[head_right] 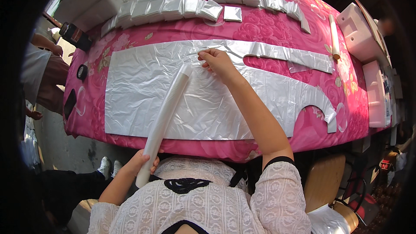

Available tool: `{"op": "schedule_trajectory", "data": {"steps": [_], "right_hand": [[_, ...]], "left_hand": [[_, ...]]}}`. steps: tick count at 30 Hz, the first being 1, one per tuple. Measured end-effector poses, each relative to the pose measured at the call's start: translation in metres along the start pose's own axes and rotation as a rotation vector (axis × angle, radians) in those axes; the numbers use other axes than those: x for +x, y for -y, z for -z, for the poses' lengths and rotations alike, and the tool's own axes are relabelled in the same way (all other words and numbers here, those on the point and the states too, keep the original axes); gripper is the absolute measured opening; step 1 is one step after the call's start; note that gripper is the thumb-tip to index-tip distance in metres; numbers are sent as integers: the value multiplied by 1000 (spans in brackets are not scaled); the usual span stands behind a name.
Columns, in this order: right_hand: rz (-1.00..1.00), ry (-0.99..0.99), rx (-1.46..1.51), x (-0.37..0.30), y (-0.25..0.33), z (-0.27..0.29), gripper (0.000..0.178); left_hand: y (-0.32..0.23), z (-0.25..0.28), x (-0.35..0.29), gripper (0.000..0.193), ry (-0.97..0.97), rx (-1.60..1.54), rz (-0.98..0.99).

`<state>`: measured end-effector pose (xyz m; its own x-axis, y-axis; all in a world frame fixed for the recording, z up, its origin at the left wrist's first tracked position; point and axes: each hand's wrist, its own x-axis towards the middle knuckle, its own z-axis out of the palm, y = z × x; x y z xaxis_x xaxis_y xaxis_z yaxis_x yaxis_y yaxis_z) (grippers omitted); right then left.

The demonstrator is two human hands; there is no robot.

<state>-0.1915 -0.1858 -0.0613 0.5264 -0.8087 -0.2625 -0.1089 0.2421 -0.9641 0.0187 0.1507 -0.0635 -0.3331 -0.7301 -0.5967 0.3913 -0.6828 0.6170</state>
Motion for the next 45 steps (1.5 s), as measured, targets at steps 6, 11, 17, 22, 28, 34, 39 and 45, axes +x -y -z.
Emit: {"op": "schedule_trajectory", "data": {"steps": [6,11,17,22,28,34,39,45], "right_hand": [[-65,173,-133,4,10,-8,31],[-117,339,-223,8,12,-15,33],[-128,446,-228,13,12,-17,25],[-94,443,-208,11,10,-20,16],[42,207,-279,11,16,2,17],[82,-167,-388,27,23,89,18],[87,-140,-338,33,20,119,19],[116,-39,-435,35,19,88,18]], "left_hand": [[-1,1,-1,76,39,-114,14],[1,4,-2,77,66,-141,4],[1,3,-3,77,62,-155,1],[0,2,-2,78,43,-63,-10],[5,14,-13,80,46,32,-8],[42,59,-71,67,66,25,237],[25,99,-101,56,161,199,460],[-109,20,-6,51,50,1170,-8]]}}
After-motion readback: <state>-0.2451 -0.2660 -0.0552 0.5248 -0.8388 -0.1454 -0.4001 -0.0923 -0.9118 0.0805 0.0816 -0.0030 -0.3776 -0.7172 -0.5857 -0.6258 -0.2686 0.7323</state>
